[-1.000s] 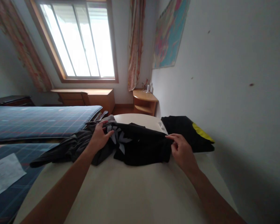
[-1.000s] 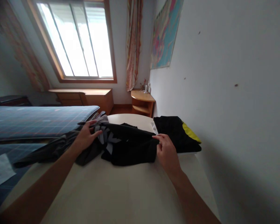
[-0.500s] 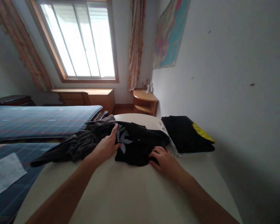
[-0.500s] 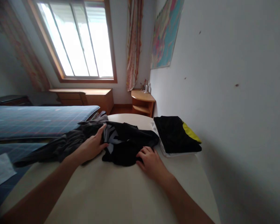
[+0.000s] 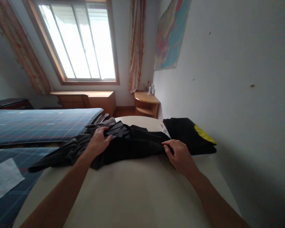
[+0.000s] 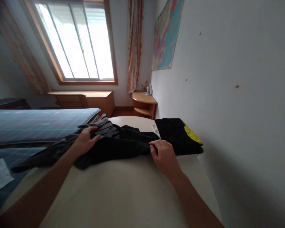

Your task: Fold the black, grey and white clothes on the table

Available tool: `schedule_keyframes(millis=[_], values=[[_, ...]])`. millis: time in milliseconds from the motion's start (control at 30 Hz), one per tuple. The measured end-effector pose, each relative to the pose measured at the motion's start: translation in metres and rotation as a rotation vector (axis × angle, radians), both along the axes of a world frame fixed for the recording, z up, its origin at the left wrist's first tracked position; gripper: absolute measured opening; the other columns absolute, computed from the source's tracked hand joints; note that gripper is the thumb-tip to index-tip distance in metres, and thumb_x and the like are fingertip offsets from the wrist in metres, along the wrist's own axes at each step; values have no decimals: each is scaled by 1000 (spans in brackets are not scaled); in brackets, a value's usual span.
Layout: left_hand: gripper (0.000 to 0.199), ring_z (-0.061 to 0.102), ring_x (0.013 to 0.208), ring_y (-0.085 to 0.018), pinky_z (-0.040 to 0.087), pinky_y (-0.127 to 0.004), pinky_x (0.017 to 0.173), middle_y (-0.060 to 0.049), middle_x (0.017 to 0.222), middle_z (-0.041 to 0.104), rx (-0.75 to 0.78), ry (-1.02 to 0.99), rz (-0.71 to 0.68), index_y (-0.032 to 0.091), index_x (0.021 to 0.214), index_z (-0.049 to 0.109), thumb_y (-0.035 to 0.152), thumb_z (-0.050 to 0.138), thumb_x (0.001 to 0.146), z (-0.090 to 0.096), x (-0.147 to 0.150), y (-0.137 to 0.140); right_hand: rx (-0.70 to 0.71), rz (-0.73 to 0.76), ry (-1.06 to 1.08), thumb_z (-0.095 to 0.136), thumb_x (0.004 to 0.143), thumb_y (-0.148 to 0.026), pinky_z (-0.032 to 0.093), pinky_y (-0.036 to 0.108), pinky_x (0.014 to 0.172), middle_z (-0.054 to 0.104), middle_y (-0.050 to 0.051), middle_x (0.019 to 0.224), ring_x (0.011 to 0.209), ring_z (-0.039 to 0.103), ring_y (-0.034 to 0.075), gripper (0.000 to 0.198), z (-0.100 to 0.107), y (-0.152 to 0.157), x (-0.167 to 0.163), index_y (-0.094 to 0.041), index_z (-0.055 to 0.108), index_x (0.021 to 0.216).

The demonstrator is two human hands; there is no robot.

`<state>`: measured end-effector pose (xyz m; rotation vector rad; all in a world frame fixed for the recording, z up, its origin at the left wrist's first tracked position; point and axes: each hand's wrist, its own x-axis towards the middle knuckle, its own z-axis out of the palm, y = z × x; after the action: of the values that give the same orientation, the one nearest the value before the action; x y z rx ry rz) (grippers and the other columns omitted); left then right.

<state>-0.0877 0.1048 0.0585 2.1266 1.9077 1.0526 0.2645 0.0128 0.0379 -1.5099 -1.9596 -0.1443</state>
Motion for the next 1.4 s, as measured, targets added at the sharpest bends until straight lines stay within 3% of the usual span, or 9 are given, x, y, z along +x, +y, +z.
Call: schedule_keyframes(millis=[200, 400, 567, 700, 800, 967, 1100, 1267, 1400], values=[[30, 53, 116, -32, 46, -44, 97, -13, 121, 56, 151, 400, 0, 18, 113, 60, 21, 62, 83, 0, 43, -38, -272, 268, -74, 61, 91, -35, 42, 43, 105, 64, 8, 127, 118, 58, 25, 36, -10, -8, -16, -25, 62, 126], [18, 63, 102, -27, 50, -35, 82, -10, 105, 68, -198, 590, -337, 19, 104, 63, 30, 60, 90, -10, 78, -65, -433, 282, -50, 60, 86, -20, 46, 37, 100, 69, 7, 121, 114, 62, 24, 40, -16, -7, -14, -23, 64, 126], [22, 70, 94, -32, 53, -38, 76, -12, 103, 72, -414, 691, -466, 18, 100, 69, 34, 62, 85, -1, 83, -86, -591, 360, -14, 62, 89, -39, 50, 30, 80, 76, 4, 99, 89, 71, 22, 32, 11, -28, -24, -26, 69, 118], [12, 72, 69, -23, 52, -29, 63, -4, 69, 73, -747, 627, -793, 20, 71, 69, 29, 65, 78, 11, 85, -112, -839, 591, 63, 62, 88, -53, 47, 23, 61, 74, 0, 75, 64, 67, 16, 44, 31, -48, -35, -25, 67, 122], [11, 70, 63, -19, 51, -25, 62, 1, 60, 69, -844, 535, -919, 21, 70, 70, 26, 65, 79, 14, 89, -122, -702, 557, 138, 58, 92, -43, 51, 26, 72, 75, 2, 88, 77, 69, 16, 36, 29, -48, -37, -24, 66, 122], [32, 70, 96, -32, 55, -39, 80, -12, 109, 71, -408, 659, -651, 17, 107, 69, 24, 71, 76, 13, 93, -117, -421, 404, 22, 70, 83, -33, 39, 41, 110, 59, 9, 136, 128, 52, 25, 47, 6, -31, -24, -25, 63, 129], [34, 71, 93, -34, 57, -41, 77, -16, 108, 71, -478, 751, -618, 13, 106, 71, 21, 75, 72, 11, 95, -122, -526, 376, 9, 72, 82, -34, 47, 36, 99, 69, 7, 119, 112, 63, 23, 44, 6, -31, -18, -25, 66, 124], [21, 72, 71, -26, 52, -30, 61, -2, 71, 74, -800, 653, -931, 25, 86, 76, 37, 80, 69, 18, 93, -136, -826, 456, 68, 66, 87, -41, 49, 25, 63, 74, -2, 75, 65, 68, 16, 38, 24, -41, -21, -26, 67, 122], [21, 72, 80, -23, 52, -30, 68, 0, 83, 75, -647, 517, -909, 28, 98, 72, 40, 70, 81, 24, 91, -128, -544, 364, 127, 61, 91, -35, 52, 30, 81, 74, 3, 101, 90, 69, 19, 35, 18, -34, -19, -25, 65, 124]])
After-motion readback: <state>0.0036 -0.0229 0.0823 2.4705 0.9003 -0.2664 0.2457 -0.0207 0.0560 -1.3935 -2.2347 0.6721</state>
